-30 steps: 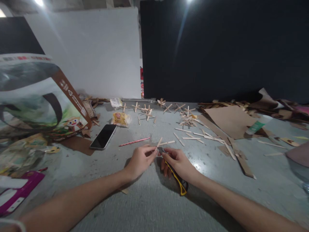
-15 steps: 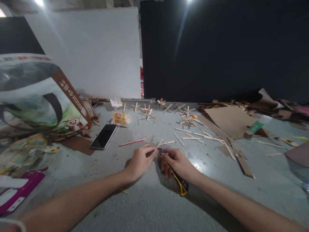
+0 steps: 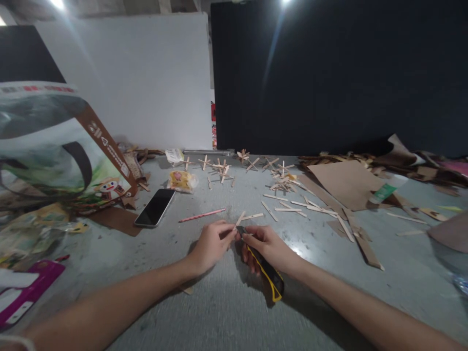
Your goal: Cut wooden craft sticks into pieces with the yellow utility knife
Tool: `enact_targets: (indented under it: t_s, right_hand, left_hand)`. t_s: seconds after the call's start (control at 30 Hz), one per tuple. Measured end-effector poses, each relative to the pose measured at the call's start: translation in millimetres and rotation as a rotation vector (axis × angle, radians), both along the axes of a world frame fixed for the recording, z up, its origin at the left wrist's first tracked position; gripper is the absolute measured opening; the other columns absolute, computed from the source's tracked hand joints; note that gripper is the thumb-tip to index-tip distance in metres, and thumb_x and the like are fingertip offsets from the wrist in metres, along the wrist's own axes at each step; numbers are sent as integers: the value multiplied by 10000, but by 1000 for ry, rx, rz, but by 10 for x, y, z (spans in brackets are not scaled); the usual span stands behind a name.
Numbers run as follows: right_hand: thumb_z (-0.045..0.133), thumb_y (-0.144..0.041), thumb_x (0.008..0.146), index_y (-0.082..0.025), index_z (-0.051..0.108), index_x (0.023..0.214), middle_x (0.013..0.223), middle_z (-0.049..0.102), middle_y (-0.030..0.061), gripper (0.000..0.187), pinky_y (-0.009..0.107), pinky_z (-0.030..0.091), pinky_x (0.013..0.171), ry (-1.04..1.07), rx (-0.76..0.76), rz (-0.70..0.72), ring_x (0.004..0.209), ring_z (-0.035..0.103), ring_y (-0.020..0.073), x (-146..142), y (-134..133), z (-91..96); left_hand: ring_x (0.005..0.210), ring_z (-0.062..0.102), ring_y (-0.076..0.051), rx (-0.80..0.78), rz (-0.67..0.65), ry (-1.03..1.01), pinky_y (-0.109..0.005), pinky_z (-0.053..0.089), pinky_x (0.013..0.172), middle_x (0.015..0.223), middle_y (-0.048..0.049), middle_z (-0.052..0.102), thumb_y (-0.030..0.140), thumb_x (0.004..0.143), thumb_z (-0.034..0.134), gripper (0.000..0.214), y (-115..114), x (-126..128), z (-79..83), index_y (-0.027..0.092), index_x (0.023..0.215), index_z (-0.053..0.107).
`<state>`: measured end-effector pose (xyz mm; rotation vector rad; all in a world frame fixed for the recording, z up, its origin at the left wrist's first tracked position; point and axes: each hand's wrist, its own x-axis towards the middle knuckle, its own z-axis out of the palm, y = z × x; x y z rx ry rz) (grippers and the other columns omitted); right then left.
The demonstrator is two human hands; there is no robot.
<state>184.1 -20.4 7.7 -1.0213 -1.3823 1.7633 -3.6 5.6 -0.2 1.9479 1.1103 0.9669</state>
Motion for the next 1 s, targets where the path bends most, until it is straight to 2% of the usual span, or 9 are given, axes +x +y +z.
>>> enact_targets:
  t_s: [0.17, 0.33, 0.57, 0.73, 0.83, 1.0]
  right_hand:
    - [695, -606, 835, -206, 582, 906, 556, 621, -46, 421, 197, 421, 331, -12, -21, -5, 366, 552, 113, 17, -9, 48]
    - [719, -544, 814, -192, 620, 944, 583, 626, -44, 388, 177, 407, 330, 44, -104, 4, 379, 540, 97, 43, -4, 82]
    - [748, -524, 810, -182, 646, 973, 589, 633, -37, 392, 180, 394, 327, 105, -129, 20, 372, 521, 93, 80, 47, 33]
    - [755, -577, 812, -171, 644, 987, 599, 650, -23, 455, 192, 370, 319, 132, -76, 64, 363, 522, 99, 94, 64, 28]
    - [718, -631, 830, -184, 638, 1055, 600, 645, -37, 507, 202, 417, 336, 60, 3, 25, 383, 568, 119, 66, 33, 41]
    - [693, -674, 814, -181, 633, 1035, 579, 621, -46, 543, 209, 425, 341, -16, 52, -39, 380, 559, 119, 16, 10, 21]
  left_hand:
    - [666, 541, -155, 18, -33, 30, -251, 404, 632, 724, -13, 588, 273, 925, 581, 265, -3, -15, 19, 176, 734, 737]
    - [666, 545, -162, 30, -34, 38, -255, 414, 645, 711, -13, 591, 278, 926, 588, 262, -8, -18, 52, 178, 738, 741]
    - [677, 555, -160, 36, -28, 27, -247, 416, 642, 707, -13, 593, 294, 910, 593, 270, 3, -6, 47, 165, 713, 725]
    - [702, 583, -165, -49, -25, -77, -238, 425, 623, 721, -32, 649, 302, 888, 586, 247, 27, 0, 12, 153, 752, 729]
    - [639, 575, -147, -137, -12, -144, -235, 429, 584, 739, -41, 680, 361, 887, 607, 261, 39, 8, -10, 146, 802, 728]
    - [593, 608, -145, -227, 27, -244, -233, 460, 522, 791, -68, 744, 455, 846, 701, 333, 25, 28, -1, 142, 958, 713]
